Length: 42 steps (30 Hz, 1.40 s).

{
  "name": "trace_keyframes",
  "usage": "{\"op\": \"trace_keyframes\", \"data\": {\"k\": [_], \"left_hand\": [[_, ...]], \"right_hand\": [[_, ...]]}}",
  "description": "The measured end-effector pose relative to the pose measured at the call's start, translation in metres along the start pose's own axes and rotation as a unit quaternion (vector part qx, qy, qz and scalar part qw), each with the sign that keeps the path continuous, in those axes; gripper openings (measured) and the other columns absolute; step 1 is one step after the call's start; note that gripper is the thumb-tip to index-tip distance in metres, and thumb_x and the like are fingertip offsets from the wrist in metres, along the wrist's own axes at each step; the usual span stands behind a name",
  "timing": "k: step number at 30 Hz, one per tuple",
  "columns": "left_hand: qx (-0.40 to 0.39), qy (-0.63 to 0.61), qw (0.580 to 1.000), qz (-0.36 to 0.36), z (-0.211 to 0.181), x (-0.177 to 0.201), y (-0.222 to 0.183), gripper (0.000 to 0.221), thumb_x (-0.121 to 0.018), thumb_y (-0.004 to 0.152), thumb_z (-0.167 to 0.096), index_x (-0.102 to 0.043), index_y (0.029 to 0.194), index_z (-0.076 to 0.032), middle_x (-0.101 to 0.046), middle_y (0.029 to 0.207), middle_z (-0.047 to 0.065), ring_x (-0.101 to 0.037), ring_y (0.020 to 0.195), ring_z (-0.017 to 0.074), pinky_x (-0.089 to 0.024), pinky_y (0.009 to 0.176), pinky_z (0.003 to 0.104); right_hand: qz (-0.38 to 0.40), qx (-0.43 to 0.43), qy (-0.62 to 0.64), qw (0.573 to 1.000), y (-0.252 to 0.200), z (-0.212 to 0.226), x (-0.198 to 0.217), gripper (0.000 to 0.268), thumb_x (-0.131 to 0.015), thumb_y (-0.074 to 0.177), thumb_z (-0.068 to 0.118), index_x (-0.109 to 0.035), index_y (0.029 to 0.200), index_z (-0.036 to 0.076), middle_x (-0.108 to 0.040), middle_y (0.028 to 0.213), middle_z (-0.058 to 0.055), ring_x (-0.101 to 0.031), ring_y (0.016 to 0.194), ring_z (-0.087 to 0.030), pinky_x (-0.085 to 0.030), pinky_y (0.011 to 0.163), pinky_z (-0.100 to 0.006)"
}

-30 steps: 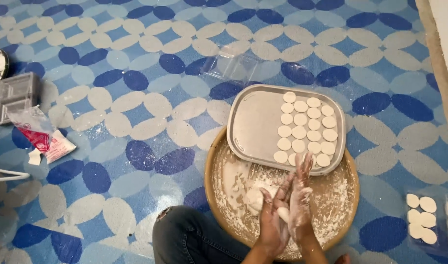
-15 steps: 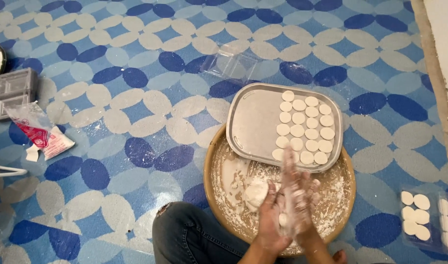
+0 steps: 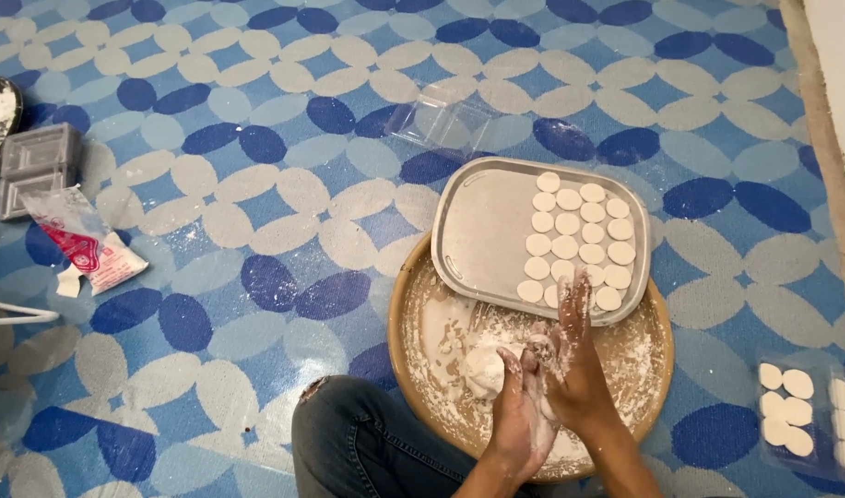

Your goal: Hand-shaping small pieces of dough into uniform spheres and placing them on a tray.

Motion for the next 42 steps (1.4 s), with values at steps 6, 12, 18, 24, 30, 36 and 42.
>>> {"op": "trace_keyframes", "data": {"k": [6, 12, 18, 24, 30, 36, 42], "left_hand": [[0.068, -0.074, 0.987, -0.122, 0.005, -0.002, 0.004, 0.046, -0.033, 0.112, -0.030, -0.053, 0.140, 0.001, -0.060, 0.111, 0.018, -0.061, 0.085, 0.0180, -0.060, 0.073, 0.028], [0.128, 0.046, 0.984, -0.119, 0.009, -0.007, -0.009, 0.067, -0.032, 0.106, -0.058, -0.062, 0.128, -0.002, -0.066, 0.103, 0.011, -0.065, 0.088, 0.0167, -0.057, 0.073, 0.030], [0.127, -0.086, 0.982, -0.114, 0.018, -0.002, -0.014, 0.068, -0.039, 0.104, -0.049, -0.050, 0.140, 0.007, -0.067, 0.119, 0.020, -0.068, 0.099, 0.0233, -0.058, 0.083, 0.033], [0.097, -0.086, 0.982, -0.139, 0.001, -0.012, -0.012, 0.058, -0.038, 0.106, -0.045, -0.053, 0.137, 0.002, -0.071, 0.114, 0.019, -0.072, 0.092, 0.0219, -0.064, 0.076, 0.030], [0.054, 0.034, 0.989, -0.134, -0.018, -0.032, -0.013, 0.060, -0.051, 0.099, -0.038, -0.054, 0.139, 0.006, -0.068, 0.125, 0.025, -0.071, 0.105, 0.0263, -0.063, 0.086, 0.029], [0.016, 0.127, 0.970, -0.204, -0.037, -0.001, -0.002, 0.061, -0.016, 0.107, -0.044, -0.059, 0.131, -0.008, -0.065, 0.108, 0.011, -0.059, 0.082, 0.0170, -0.058, 0.073, 0.035], [-0.023, 0.088, 0.993, -0.075, -0.022, 0.024, 0.007, 0.080, -0.015, 0.096, -0.070, -0.053, 0.132, -0.009, -0.064, 0.094, 0.006, -0.043, 0.057, 0.0031, -0.030, 0.051, 0.017]], "right_hand": [[0.005, -0.272, 0.177, 0.946, -0.017, -0.034, -0.009, 0.078, -0.043, 0.093, 0.019, -0.012, 0.162, 0.038, -0.014, 0.175, -0.007, -0.019, 0.156, -0.037, -0.020, 0.119, -0.069], [-0.053, -0.104, 0.265, 0.957, -0.012, -0.021, -0.010, 0.065, -0.040, 0.099, 0.022, -0.019, 0.160, 0.030, -0.015, 0.175, -0.011, -0.018, 0.159, -0.035, -0.016, 0.127, -0.062], [-0.126, 0.109, 0.349, 0.922, -0.002, 0.008, 0.010, 0.053, -0.036, 0.106, 0.025, -0.028, 0.158, 0.020, -0.016, 0.174, -0.015, -0.016, 0.163, -0.032, -0.011, 0.137, -0.053], [-0.170, -0.008, 0.353, 0.920, -0.017, -0.017, 0.014, 0.060, -0.034, 0.099, 0.016, -0.028, 0.159, 0.017, -0.034, 0.169, -0.017, -0.042, 0.152, -0.031, -0.051, 0.081, -0.030], [-0.196, -0.201, 0.477, 0.833, -0.075, -0.134, -0.016, 0.058, -0.034, 0.107, 0.024, -0.024, 0.164, 0.023, -0.054, 0.140, -0.017, -0.061, 0.102, -0.028, -0.056, 0.084, -0.042], [-0.034, -0.209, 0.092, 0.973, -0.056, -0.021, 0.020, 0.042, -0.073, 0.080, 0.007, -0.060, 0.119, 0.010, -0.073, 0.115, -0.013, -0.077, 0.111, -0.027, -0.073, 0.093, -0.040], [0.011, -0.111, -0.104, 0.988, -0.091, -0.056, -0.012, 0.042, -0.082, 0.072, 0.018, -0.082, 0.114, 0.019, -0.063, 0.141, -0.006, -0.051, 0.139, -0.035, -0.043, 0.111, -0.047]]}}
Point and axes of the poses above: each hand's wrist, its own y-axis towards the middle knuckle, its own x-axis out of the back of the hand, z = x × y, the point moved 4 cm from there along y, towards the middle knuckle
